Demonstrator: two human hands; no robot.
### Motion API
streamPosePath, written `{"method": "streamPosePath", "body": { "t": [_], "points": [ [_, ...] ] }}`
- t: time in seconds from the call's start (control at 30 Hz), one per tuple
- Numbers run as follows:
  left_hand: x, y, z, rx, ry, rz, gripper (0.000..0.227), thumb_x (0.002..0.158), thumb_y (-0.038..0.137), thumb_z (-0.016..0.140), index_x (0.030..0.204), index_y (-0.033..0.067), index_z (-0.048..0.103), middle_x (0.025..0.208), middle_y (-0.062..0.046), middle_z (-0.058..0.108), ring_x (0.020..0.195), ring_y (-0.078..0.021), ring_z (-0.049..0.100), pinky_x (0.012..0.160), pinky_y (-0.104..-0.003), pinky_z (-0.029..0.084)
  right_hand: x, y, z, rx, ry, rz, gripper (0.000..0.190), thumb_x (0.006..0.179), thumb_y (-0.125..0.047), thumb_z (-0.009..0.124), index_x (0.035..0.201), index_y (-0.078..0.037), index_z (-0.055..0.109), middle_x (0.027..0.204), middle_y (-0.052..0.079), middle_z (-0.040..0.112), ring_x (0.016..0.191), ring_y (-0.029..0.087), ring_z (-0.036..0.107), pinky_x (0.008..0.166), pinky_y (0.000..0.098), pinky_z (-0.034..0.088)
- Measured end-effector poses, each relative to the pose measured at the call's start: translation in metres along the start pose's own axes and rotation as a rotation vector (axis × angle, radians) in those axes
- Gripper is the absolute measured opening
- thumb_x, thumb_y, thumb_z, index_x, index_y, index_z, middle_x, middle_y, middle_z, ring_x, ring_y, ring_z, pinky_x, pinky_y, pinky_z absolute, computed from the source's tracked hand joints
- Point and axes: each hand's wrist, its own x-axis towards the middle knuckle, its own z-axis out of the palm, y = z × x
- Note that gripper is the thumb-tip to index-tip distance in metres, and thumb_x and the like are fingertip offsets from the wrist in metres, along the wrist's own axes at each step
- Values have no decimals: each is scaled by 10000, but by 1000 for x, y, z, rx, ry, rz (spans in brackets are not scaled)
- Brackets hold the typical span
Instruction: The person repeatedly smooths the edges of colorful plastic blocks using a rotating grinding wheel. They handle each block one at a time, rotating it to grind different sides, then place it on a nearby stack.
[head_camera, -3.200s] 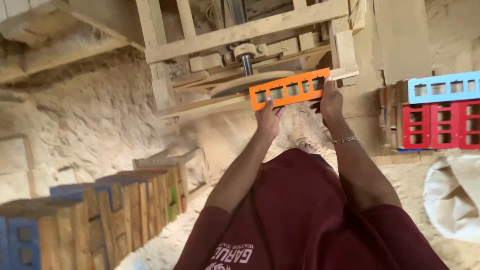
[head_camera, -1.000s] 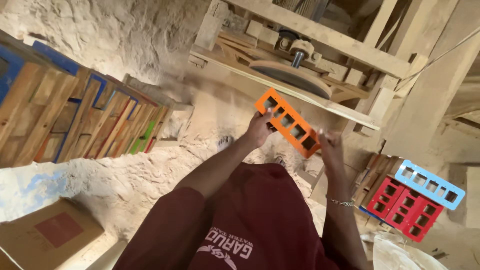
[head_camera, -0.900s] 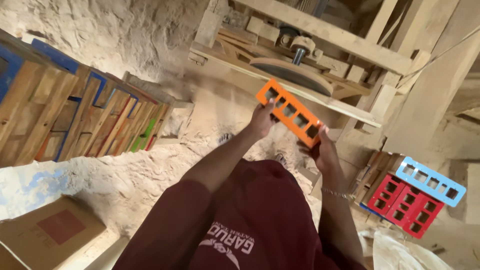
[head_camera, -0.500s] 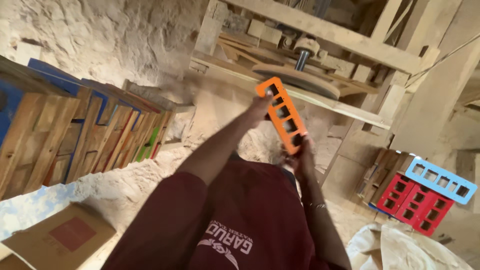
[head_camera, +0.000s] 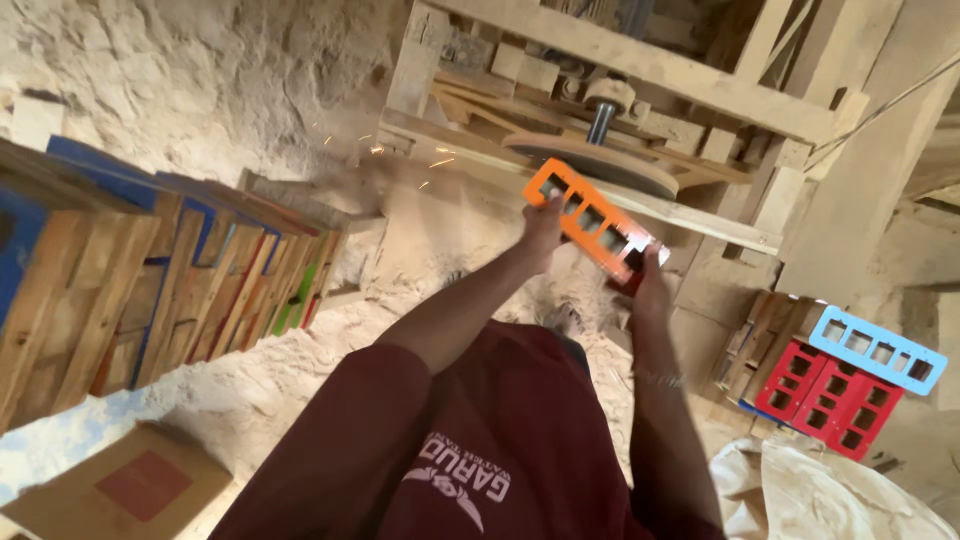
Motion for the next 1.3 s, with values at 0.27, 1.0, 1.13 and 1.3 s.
{"method": "streamPosePath", "body": {
  "t": [0.27,1.0,1.13,1.3],
  "points": [
    [-9,84,-41,420,-483,-179,547,998,476,541,1288,15,597,1148,-146,717,1004,-297,737,831,-471,651,-66,87,19,385,-500,243,791,1008,-655,420,1520,-53,439,1365,213,610,1096,273,704,863,402,605],
    [-145,71,-157,345,-253,-207,563,987,440,648,1386,60,533,1217,-118,663,1064,-247,662,854,-441,572,-9,-23,74,271,-270,-95,335,955,-410,665,1032,-84,664,1008,66,720,864,207,753,746,408,655],
    [-130,19,-146,-85,-105,-123,438,1005,355,644,1266,40,489,1155,-142,642,1008,-283,672,828,-466,602,26,-19,101,195,-108,-134,443,939,-417,742,928,-15,555,952,132,694,789,257,758,619,430,677],
    [-114,3,-125,-57,-2,-90,481,1004,351,639,1289,-23,538,1182,-153,639,1011,-260,674,834,-446,610,57,-17,129,302,155,-176,576,861,-353,869,994,-60,391,950,96,566,745,169,610,495,343,553]
  ]
}}
